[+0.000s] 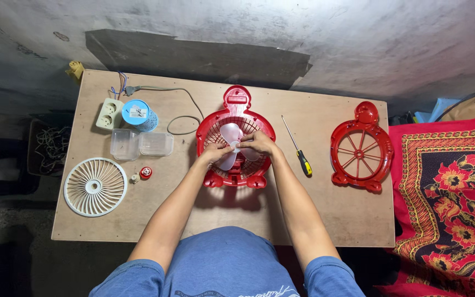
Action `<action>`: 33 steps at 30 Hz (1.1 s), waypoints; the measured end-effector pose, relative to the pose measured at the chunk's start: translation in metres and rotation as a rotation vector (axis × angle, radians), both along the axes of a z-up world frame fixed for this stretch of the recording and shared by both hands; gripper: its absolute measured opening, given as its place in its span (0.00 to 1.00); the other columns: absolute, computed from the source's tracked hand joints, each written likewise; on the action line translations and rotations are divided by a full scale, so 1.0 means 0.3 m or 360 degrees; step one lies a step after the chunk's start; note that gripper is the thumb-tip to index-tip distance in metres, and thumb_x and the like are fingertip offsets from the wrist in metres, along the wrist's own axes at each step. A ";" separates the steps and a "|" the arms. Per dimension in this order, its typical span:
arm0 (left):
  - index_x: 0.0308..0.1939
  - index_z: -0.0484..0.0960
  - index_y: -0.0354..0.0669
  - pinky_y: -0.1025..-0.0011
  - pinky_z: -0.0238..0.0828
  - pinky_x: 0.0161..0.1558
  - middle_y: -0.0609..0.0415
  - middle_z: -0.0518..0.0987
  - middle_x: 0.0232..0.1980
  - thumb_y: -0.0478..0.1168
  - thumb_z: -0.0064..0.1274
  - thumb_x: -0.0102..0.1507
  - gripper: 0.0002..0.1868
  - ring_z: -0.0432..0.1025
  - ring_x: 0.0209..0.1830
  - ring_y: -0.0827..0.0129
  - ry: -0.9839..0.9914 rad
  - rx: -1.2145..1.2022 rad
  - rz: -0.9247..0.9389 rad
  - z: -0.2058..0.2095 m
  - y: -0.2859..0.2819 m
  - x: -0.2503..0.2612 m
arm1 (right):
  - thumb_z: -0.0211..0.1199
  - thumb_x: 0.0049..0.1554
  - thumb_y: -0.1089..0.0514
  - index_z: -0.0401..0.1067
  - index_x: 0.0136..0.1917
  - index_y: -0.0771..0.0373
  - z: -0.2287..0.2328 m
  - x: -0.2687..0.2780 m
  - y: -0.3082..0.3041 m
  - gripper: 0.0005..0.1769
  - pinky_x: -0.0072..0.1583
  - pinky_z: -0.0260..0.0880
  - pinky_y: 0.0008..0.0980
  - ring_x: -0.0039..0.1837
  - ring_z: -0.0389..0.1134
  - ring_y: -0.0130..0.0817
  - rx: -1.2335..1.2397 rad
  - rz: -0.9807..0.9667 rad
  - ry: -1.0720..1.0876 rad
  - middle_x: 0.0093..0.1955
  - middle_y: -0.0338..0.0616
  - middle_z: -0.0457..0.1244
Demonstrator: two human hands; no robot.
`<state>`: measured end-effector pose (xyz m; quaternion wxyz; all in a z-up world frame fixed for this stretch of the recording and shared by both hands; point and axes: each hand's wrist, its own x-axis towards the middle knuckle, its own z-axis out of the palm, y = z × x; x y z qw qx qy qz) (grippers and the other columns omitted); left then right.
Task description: The person assembles a small red Mario-themed fan by hand. They place the fan blade into the motor housing, attach the front grille, and then use a screwdriver to secure the rear grille to the base.
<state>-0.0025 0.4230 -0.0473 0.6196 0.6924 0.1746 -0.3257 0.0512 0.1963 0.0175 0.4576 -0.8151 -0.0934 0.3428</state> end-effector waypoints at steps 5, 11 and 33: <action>0.59 0.80 0.31 0.66 0.75 0.51 0.40 0.82 0.53 0.57 0.69 0.57 0.38 0.78 0.50 0.59 -0.0389 0.0385 -0.0129 0.040 -0.014 0.010 | 0.75 0.51 0.42 0.80 0.57 0.67 0.034 -0.032 0.006 0.30 0.57 0.72 0.33 0.54 0.74 0.37 -0.0019 -0.0018 -0.0195 0.53 0.51 0.73; 0.67 0.70 0.26 0.58 0.64 0.68 0.30 0.74 0.65 0.55 0.67 0.53 0.47 0.70 0.67 0.44 -0.0988 0.0840 -0.0122 0.138 -0.034 0.000 | 0.71 0.53 0.46 0.76 0.62 0.67 0.163 -0.125 0.024 0.29 0.58 0.74 0.37 0.56 0.75 0.43 -0.0108 -0.0379 -0.0609 0.54 0.58 0.72; 0.71 0.64 0.30 0.51 0.56 0.70 0.29 0.65 0.73 0.47 0.61 0.60 0.40 0.59 0.73 0.37 -0.1580 0.0898 -0.0858 0.281 -1.080 -0.161 | 0.71 0.52 0.59 0.66 0.69 0.72 -0.128 -0.434 -0.988 0.34 0.72 0.61 0.48 0.70 0.62 0.57 -0.0702 -0.1086 -0.1421 0.69 0.61 0.62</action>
